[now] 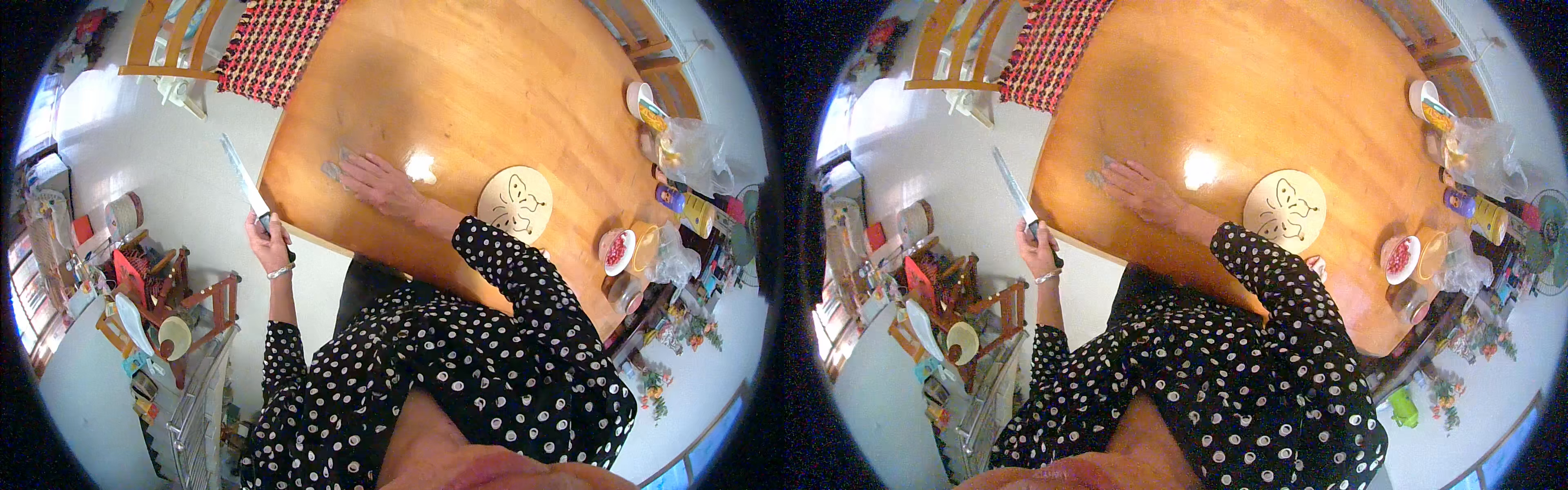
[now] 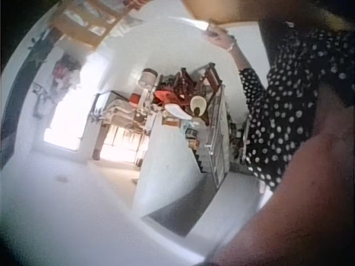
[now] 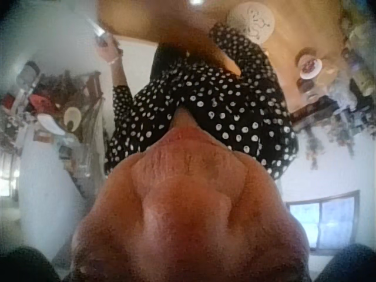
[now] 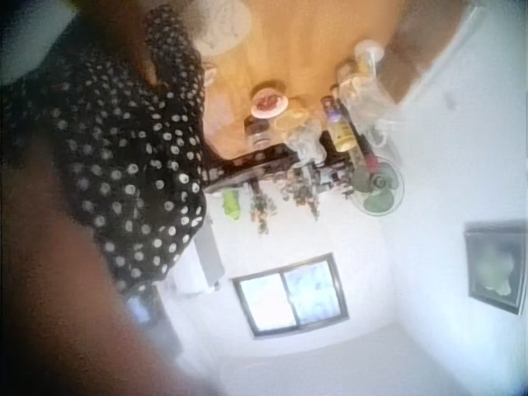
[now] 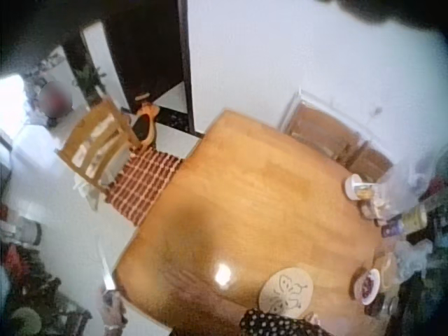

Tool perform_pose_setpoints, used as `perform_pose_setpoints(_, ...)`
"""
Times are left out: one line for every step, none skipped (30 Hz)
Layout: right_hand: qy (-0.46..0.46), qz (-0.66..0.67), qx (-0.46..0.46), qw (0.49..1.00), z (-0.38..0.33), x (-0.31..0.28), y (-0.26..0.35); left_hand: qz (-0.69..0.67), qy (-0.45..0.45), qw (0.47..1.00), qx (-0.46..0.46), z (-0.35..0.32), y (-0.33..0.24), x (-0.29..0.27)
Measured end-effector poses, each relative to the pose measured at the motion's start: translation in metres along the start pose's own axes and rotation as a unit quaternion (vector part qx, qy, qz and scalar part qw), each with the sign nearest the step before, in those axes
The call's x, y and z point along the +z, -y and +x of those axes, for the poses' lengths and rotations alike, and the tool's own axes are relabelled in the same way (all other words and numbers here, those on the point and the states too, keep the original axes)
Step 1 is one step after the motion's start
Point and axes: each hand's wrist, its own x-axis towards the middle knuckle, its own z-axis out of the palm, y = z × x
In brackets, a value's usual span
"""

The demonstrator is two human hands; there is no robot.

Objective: The person wipes a wooden dining table with a cloth, moving aside a knife, a decorative wooden plate, a bowl of red beans, and a jar. She rinses the cloth at the sink and returns to wipe the table surface again.

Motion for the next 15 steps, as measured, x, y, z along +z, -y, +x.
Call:
perform_pose_setpoints(-0.01, -0.25, -0.069, 0.966, 0.003, 0.018, 0.003, -0.012, 0.012, 1.0, 0.01, 0.004, -0.001, 0.006)
perform_pose_setpoints(-0.019, -0.483, -0.129, 0.866, 0.008, 0.039, 0.015, -0.027, 0.013, 1.0, 0.006, 0.008, -0.001, 0.012)
perform_pose_setpoints(-0.004, -0.649, -0.157, 0.744, 0.026, 0.054, 0.045, -0.04, 0.017, 0.999, 0.001, 0.011, -0.002, 0.017)
perform_pose_setpoints(-0.003, -0.783, -0.195, 0.59, 0.043, 0.07, 0.074, -0.059, 0.022, 0.998, 0.005, 0.017, -0.003, 0.022)
perform_pose_setpoints(0.0, -0.86, -0.161, 0.485, 0.064, 0.079, 0.106, -0.063, 0.027, 0.998, -0.007, 0.023, -0.002, 0.028)
perform_pose_setpoints(-0.003, -0.896, -0.203, 0.396, 0.081, 0.09, 0.129, -0.072, 0.034, 0.997, -0.015, 0.028, -0.003, 0.032)
perform_pose_setpoints(-0.032, -0.921, -0.194, 0.335, 0.085, 0.101, 0.135, -0.081, 0.041, 0.995, -0.034, 0.033, -0.003, 0.034)
perform_pose_setpoints(-0.1, -0.937, -0.193, 0.273, 0.091, 0.11, 0.137, -0.108, 0.052, 0.992, -0.027, 0.038, -0.004, 0.038)
perform_pose_setpoints(-0.014, -0.913, -0.234, 0.333, 0.081, 0.113, 0.119, -0.091, 0.054, 0.994, -0.008, 0.042, -0.005, 0.039)
perform_pose_setpoints(0.035, -0.877, -0.28, 0.39, 0.072, 0.117, 0.093, -0.082, 0.054, 0.995, -0.002, 0.045, -0.005, 0.041)
perform_pose_setpoints(0.154, -0.854, -0.129, 0.479, 0.045, 0.128, 0.054, -0.078, 0.054, 0.996, -0.002, 0.048, -0.005, 0.042)
perform_pose_setpoints(0.151, -0.909, -0.215, 0.325, 0.036, 0.127, 0.034, -0.074, 0.054, 0.996, 0.004, 0.049, -0.005, 0.043)
perform_pose_setpoints(0.12, -0.932, -0.302, 0.161, 0.025, 0.129, 0.012, -0.072, 0.049, 0.996, -0.01, 0.051, -0.005, 0.043)
perform_pose_setpoints(0.256, -0.827, -0.388, 0.316, 0.032, 0.124, 0.013, -0.079, 0.048, 0.995, -0.023, 0.051, -0.005, 0.043)
perform_pose_setpoints(0.363, -0.65, -0.475, 0.469, 0.04, 0.121, 0.016, -0.094, 0.047, 0.993, -0.052, 0.052, -0.005, 0.043)
